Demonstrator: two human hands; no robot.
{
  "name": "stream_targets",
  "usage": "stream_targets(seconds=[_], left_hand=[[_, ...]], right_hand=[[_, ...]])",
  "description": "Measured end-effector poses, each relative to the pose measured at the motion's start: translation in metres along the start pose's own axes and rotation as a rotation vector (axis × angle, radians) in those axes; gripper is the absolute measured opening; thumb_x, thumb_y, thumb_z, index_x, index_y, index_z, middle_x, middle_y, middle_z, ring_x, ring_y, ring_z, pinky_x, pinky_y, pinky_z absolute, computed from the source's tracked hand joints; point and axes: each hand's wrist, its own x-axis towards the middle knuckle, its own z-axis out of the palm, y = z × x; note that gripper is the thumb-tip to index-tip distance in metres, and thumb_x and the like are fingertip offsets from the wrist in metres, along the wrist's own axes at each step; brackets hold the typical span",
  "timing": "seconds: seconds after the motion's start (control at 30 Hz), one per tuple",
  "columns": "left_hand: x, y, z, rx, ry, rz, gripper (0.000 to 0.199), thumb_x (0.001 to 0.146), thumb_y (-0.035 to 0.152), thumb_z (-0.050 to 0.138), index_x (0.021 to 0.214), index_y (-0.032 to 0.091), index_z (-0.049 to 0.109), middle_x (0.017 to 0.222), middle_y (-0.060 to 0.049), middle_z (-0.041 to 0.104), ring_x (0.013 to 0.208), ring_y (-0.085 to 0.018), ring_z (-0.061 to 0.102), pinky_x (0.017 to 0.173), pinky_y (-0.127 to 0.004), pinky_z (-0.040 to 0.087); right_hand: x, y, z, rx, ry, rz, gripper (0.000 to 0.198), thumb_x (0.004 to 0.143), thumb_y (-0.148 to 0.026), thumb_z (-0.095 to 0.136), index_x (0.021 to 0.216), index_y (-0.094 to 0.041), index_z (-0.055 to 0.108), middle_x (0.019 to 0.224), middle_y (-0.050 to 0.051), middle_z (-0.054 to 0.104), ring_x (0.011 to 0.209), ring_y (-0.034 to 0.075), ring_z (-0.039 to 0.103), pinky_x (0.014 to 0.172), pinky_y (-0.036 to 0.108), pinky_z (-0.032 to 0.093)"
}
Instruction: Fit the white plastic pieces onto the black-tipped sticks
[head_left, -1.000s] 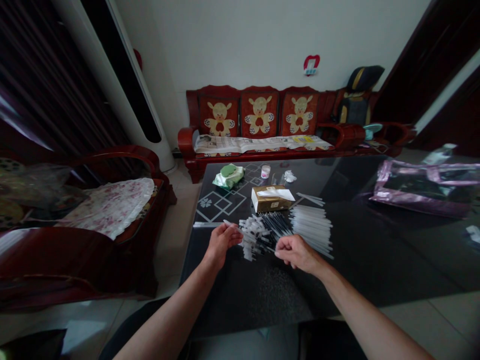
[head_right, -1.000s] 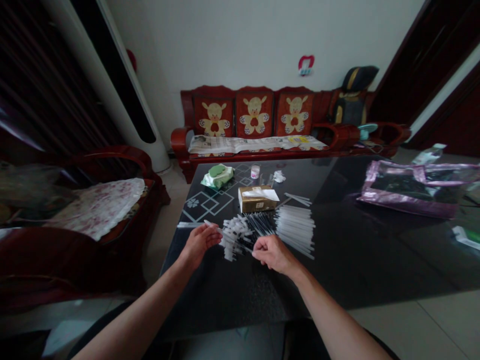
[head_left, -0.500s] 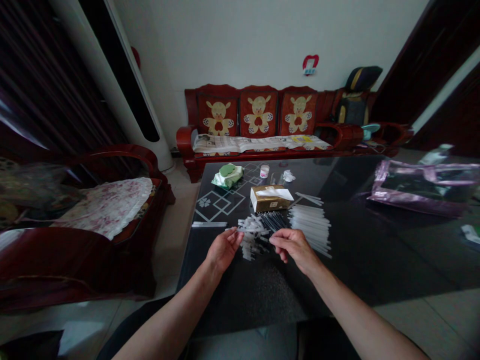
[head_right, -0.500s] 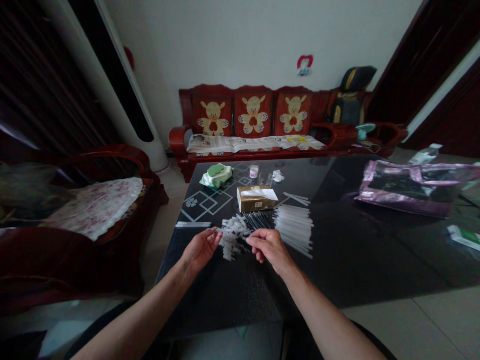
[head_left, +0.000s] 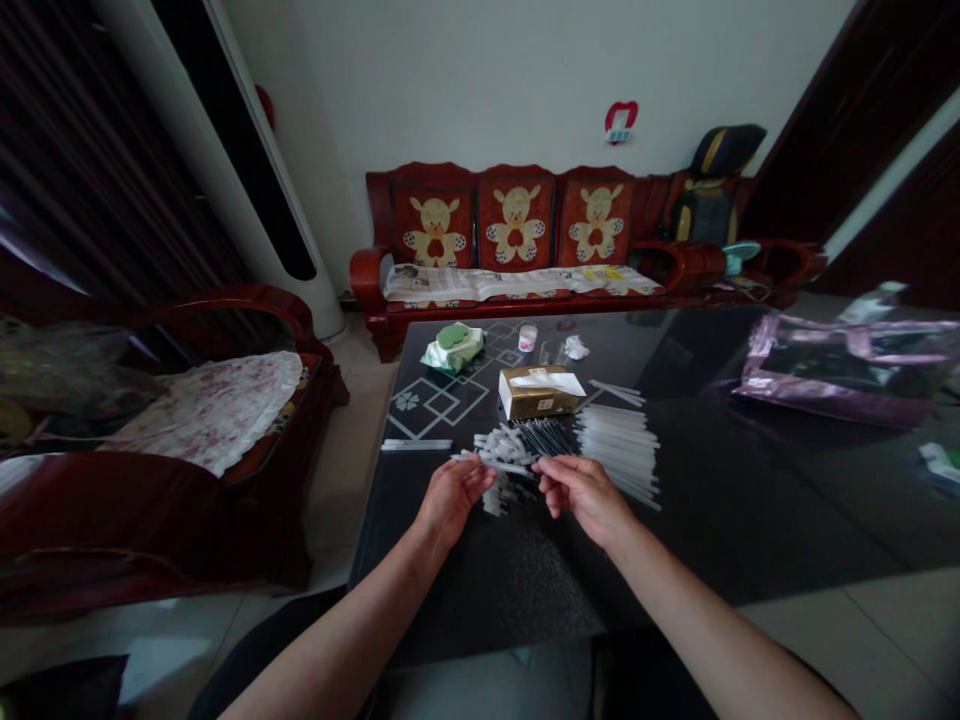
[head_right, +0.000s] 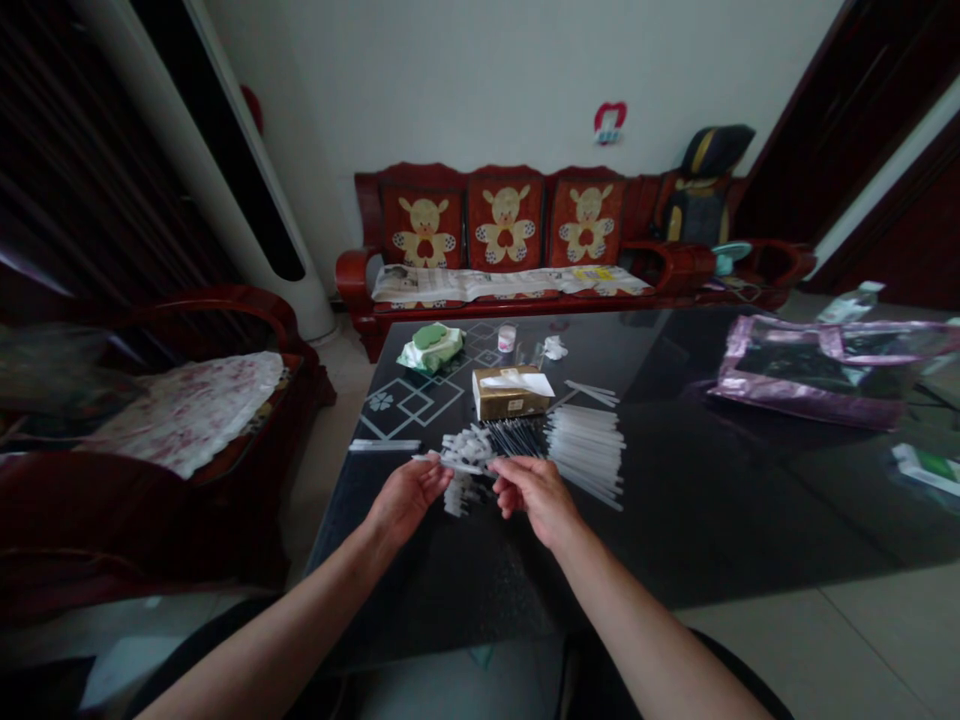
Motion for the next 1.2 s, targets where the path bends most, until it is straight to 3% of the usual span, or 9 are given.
stream_targets(seconds=[0.17,0.3,1.2], left_hand=[[-0.002,-0.004,0.000,0.037,0.000,0.050,0.007,0.074,0.008,0.064,0.079,0.010,0.059,0.066,-0.006,0.066,0.063,-0.016,0.069,0.063,-0.024,0.058],[-0.002,-0.005,-0.001,0.069,-0.010,0.087,0.009,0.072,0.010,0.066,0.078,0.011,0.060,0.065,-0.006,0.066,0.063,-0.017,0.069,0.065,-0.026,0.058],[-0.006,-0.003,0.001,0.097,-0.009,0.117,0.018,0.067,0.016,0.071,0.079,0.012,0.059,0.066,-0.006,0.067,0.064,-0.017,0.068,0.066,-0.027,0.057]], right_hand=[[0.001,0.006,0.003,0.113,-0.010,0.085,0.023,0.082,-0.031,0.062,0.081,-0.008,0.068,0.066,0.010,0.070,0.053,0.016,0.066,0.053,0.030,0.057],[0.000,0.007,0.006,0.141,-0.030,0.078,0.011,0.077,-0.015,0.062,0.084,-0.008,0.069,0.072,0.012,0.072,0.061,0.018,0.069,0.062,0.033,0.059],[0.001,0.007,0.011,0.086,-0.032,-0.002,0.013,0.071,-0.018,0.068,0.081,-0.012,0.064,0.070,0.008,0.071,0.060,0.017,0.068,0.060,0.032,0.058]])
